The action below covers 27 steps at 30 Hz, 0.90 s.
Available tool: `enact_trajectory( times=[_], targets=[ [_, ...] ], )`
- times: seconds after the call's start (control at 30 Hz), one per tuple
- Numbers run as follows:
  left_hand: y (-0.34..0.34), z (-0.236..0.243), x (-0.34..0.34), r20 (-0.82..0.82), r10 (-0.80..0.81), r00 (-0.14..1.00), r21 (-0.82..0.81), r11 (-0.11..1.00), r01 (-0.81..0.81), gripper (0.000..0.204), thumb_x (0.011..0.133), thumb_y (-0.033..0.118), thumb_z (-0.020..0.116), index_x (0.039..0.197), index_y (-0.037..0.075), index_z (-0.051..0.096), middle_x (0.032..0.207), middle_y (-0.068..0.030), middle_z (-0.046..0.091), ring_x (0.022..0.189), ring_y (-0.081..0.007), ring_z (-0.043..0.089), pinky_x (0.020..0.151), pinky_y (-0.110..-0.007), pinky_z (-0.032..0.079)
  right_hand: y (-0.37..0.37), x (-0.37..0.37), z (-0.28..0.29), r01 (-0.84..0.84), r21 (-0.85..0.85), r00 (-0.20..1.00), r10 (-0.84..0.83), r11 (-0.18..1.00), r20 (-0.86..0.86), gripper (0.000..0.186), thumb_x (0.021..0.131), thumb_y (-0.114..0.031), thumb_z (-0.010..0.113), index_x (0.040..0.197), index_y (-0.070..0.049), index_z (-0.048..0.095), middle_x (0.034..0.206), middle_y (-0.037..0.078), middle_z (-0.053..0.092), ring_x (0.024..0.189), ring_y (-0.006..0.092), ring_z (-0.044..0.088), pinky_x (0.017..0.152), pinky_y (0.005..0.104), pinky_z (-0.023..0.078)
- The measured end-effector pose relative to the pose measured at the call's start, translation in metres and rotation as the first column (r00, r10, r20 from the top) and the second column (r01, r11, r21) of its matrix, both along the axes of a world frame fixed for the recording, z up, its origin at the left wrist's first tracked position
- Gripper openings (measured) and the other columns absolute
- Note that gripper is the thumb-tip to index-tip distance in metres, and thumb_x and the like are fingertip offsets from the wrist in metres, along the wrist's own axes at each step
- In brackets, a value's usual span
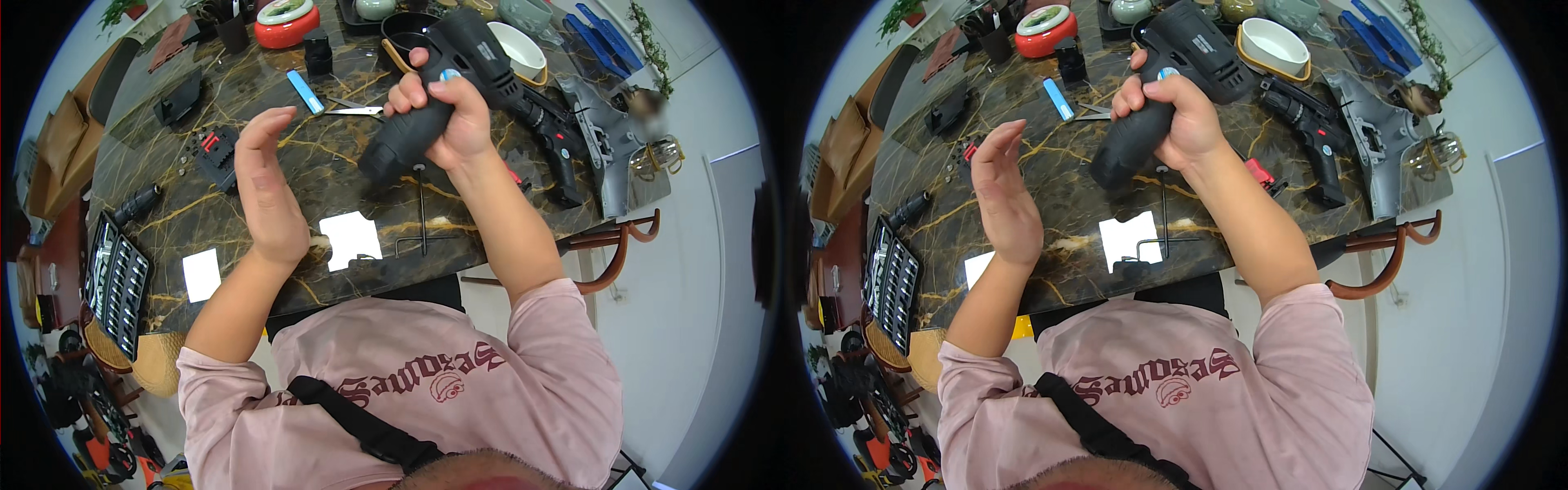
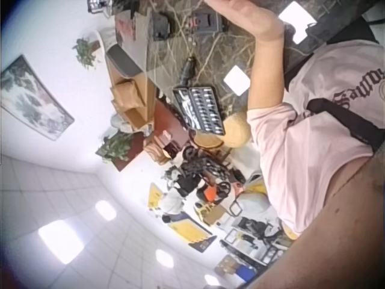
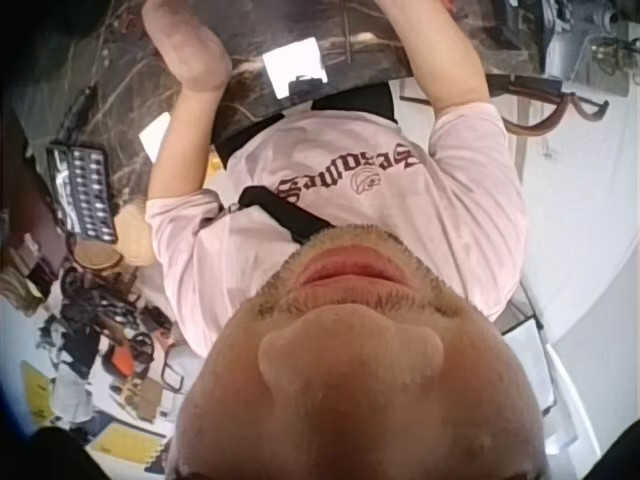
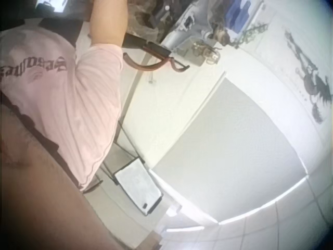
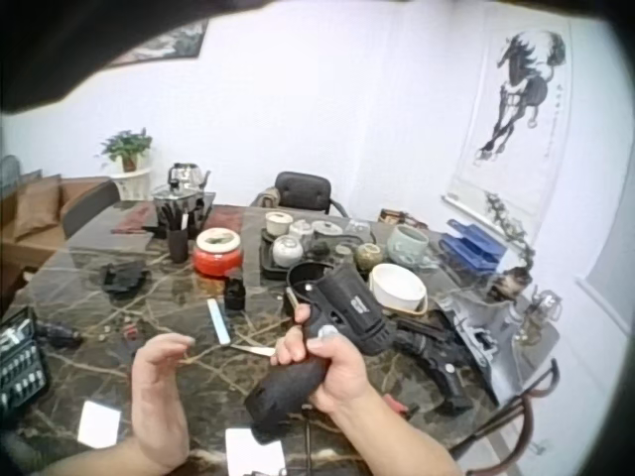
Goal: The recorder disassembles a handheld power drill, inspects the motor and housing, and then reassembles the casing using a manual screwdriver.
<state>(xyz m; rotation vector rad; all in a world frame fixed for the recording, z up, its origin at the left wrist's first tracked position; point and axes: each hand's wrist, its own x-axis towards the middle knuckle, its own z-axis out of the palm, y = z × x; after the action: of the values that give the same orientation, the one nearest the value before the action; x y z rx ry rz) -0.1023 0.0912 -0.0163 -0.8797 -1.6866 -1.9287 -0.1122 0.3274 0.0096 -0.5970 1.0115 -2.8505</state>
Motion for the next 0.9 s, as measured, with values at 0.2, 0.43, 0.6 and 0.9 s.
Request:
enact_trajectory(
  times=[0.2, 0.43, 0.6, 0.9],
  targets=[
    [0.0, 0.004, 0.0, -0.155, -0.002, 0.988, -0.14, 0.99, -0.02, 0.05, 0.108, 0.039, 0.036, 0.124, -0.005, 0.054, 0.129, -0.0198, 0.056, 0.122, -0.0295, 0.053, 0.109, -0.041, 0.037, -0.001, 0.006, -0.002, -0.289, 0.09, 0.915, 0.303, 0.953, -0.267, 0.058, 0.075, -0.024, 0.067, 0.126, -0.004, 0.05, 0.073, 0.007, 0.059, 0.075, 0.0243, 0.061, 0.081, 0.0433, 0.05],
    [0.001, 0.002, 0.001, -0.094, -0.086, 0.992, -0.18, 0.981, 0.068, 0.038, 0.104, 0.028, 0.045, 0.123, -0.004, 0.056, 0.125, -0.0191, 0.058, 0.119, -0.0293, 0.055, 0.106, -0.04, 0.04, -0.011, 0.02, 0.003, -0.393, 0.149, 0.857, 0.42, 0.907, -0.298, 0.062, 0.071, -0.022, 0.07, 0.125, 0.002, 0.051, 0.071, 0.009, 0.059, 0.069, 0.0248, 0.059, 0.073, 0.0413, 0.048],
    [0.0, 0.004, 0.003, -0.067, -0.096, 0.993, -0.216, 0.973, 0.079, 0.036, 0.103, 0.026, 0.046, 0.122, -0.003, 0.057, 0.124, -0.0186, 0.059, 0.118, -0.0288, 0.055, 0.106, -0.04, 0.04, -0.01, 0.014, 0.0, -0.343, 0.168, 0.865, 0.38, 0.924, -0.326, 0.061, 0.072, -0.021, 0.069, 0.125, 0.002, 0.051, 0.07, 0.009, 0.059, 0.069, 0.025, 0.059, 0.073, 0.0416, 0.048],
    [0.001, 0.005, 0.004, -0.045, -0.131, 0.99, -0.264, 0.958, 0.114, 0.032, 0.101, 0.024, 0.051, 0.118, -0.002, 0.059, 0.12, -0.0174, 0.06, 0.114, -0.03, 0.057, 0.103, -0.04, 0.042, -0.013, 0.021, 0.005, -0.317, 0.171, 0.9, 0.353, 0.933, -0.255, 0.054, 0.073, -0.022, 0.069, 0.118, 0.0, 0.051, 0.071, 0.008, 0.059, 0.071, 0.0252, 0.06, 0.077, 0.041, 0.049]
  ],
)
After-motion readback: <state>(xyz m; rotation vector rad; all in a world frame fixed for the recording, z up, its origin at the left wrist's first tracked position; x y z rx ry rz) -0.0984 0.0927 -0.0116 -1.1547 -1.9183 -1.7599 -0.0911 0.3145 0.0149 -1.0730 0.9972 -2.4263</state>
